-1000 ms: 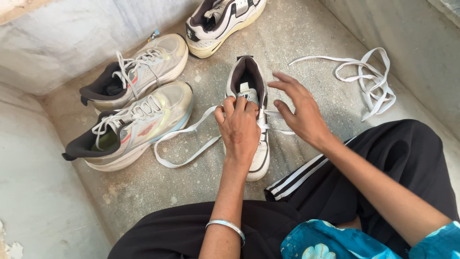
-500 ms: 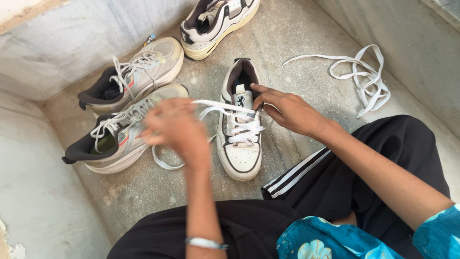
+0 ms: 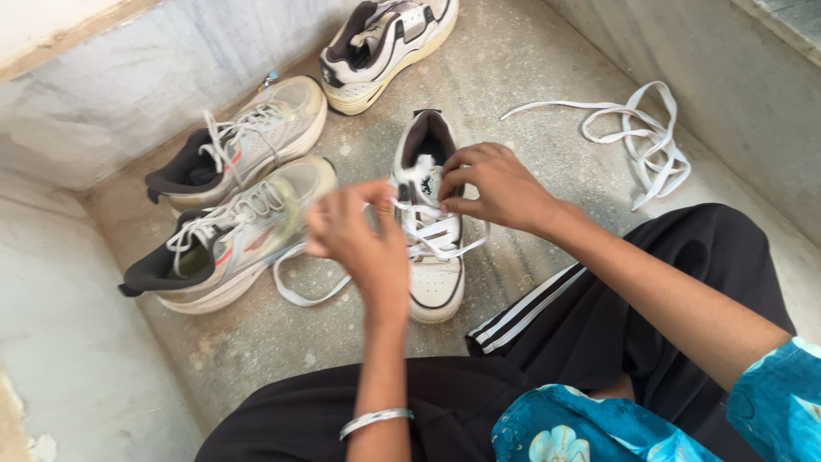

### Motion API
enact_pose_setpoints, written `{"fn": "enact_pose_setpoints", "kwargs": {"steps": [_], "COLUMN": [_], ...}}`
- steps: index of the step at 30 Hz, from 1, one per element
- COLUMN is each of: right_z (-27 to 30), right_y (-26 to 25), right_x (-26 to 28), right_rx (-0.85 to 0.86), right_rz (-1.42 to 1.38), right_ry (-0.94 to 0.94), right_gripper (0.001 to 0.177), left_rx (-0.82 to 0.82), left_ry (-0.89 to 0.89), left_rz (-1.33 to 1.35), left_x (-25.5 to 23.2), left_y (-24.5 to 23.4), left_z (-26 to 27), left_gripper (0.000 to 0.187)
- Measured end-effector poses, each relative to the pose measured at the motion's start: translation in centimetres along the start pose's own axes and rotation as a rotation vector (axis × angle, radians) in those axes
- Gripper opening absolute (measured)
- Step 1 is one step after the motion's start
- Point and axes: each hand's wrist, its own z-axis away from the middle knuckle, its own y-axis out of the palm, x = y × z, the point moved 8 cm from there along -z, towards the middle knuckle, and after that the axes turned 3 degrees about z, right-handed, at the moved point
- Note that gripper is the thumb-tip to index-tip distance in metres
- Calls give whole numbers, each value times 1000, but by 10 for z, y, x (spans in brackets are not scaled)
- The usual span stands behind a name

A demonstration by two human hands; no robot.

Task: The person sits on the floor and threads a white shoelace through the eyelets of a white sneaker. They pull the laces through each eyelet in sequence and adjust the tension, but do not tie a final knot.

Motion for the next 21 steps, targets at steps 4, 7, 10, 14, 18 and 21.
{"fn": "enact_pose_setpoints", "kwargs": {"steps": [4,7,10,14,18,21], "right_z": [-15,-22,-27,-36,-41,-42], "right_y": [-4,-1,1,16,24,40], "right_x": [1,-4,-11,-38,-70,-93], "right_rx": [31,124,150,213,41,-23], "right_rz": [194,162,148,25,-237,-429], "right_ry": [76,146,170,334,431,500], "right_gripper": [45,31,19,22,30,32], "left_rx": [93,140,211,445,594,676], "left_ry": [-47,-91,-93,-188,-231,-309], "left_rz": [35,44,-14,-94,15,-67], "left_x": [-2,8,20,39,38,40], "left_y": [11,14,23,51,67,67], "left_z": [20,22,21,33,53,61], "left_gripper": [13,18,63,147,161,159]}}
